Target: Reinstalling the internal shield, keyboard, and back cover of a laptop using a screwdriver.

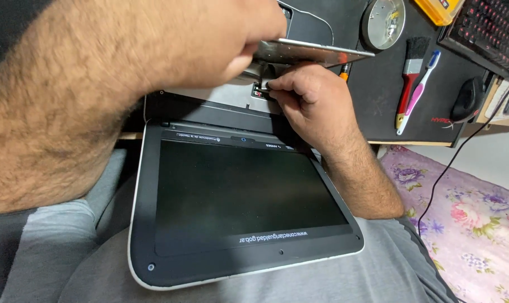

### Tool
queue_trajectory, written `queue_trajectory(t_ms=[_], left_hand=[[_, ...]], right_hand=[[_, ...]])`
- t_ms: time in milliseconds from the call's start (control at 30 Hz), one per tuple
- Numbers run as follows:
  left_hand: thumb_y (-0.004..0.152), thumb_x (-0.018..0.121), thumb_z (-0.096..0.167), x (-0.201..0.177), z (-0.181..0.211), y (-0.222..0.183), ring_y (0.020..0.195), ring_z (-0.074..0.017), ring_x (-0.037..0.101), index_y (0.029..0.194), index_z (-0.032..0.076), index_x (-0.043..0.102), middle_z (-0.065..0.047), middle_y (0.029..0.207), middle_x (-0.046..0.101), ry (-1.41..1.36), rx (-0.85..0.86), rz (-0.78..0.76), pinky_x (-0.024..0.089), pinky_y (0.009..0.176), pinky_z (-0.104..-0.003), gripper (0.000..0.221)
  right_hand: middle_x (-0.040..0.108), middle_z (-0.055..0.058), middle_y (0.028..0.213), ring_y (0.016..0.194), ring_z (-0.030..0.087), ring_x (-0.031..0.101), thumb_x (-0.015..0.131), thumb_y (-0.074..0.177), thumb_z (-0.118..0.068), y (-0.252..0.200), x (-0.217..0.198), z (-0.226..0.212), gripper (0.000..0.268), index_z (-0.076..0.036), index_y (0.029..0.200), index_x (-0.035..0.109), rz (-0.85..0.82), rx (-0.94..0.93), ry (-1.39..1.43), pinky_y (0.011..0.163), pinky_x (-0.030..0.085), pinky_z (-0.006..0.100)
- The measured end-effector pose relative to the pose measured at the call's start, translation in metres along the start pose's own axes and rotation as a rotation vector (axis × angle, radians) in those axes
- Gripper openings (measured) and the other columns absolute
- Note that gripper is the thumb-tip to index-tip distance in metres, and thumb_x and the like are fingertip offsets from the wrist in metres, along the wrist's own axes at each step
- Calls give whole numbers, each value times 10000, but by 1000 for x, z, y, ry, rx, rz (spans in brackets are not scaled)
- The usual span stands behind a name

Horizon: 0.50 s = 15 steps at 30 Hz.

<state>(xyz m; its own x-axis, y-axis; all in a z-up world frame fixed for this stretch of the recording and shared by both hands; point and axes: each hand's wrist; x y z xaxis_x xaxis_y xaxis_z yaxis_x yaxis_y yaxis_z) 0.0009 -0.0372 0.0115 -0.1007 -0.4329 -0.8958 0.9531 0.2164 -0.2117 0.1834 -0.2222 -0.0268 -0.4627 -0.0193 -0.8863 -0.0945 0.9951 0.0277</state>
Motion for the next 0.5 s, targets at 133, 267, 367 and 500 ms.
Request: queue_trajectory(t_ms=[133,267,367,500], left_hand=[[965,577,302,7,4,3,523,-219,601,870,229,654,35,664,634,222,67,40,473,443,-409,143],[972,598,290,20,-2,2,467,-187,556,895,248,615,40,614,588,274,84,167,426,387,-384,90],[957,602,283,24,-5,2,459,-182,544,880,248,616,37,601,577,287,117,226,423,398,-377,86],[959,594,261,20,-3,1,452,-206,543,862,223,623,13,585,583,226,110,187,415,394,-394,108]], right_hand=[[754,67,991,926,284,695,774,943,-56,-2,1,-1,120,-80,1059,758,-35,30,-29,794,542,387],[742,82,1005,935,293,678,765,958,-65,-2,0,-2,126,-72,1083,748,-49,8,-73,805,540,406],[743,82,992,928,288,681,772,957,-44,-1,-1,-4,113,-63,1065,745,-41,8,-56,794,542,396],[735,80,989,928,293,676,763,941,-35,0,-1,-6,124,-72,1059,752,-50,4,-63,791,538,400]])
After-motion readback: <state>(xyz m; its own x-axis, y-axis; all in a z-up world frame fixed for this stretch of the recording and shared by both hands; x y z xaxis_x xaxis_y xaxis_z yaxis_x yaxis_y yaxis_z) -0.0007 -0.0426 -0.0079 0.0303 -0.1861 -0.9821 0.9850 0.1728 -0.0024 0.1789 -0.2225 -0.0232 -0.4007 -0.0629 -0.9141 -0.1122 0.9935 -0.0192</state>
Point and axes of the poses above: each hand's wrist, its own y-axis towards the middle knuckle, its own x-axis out of the palm, z = x × y
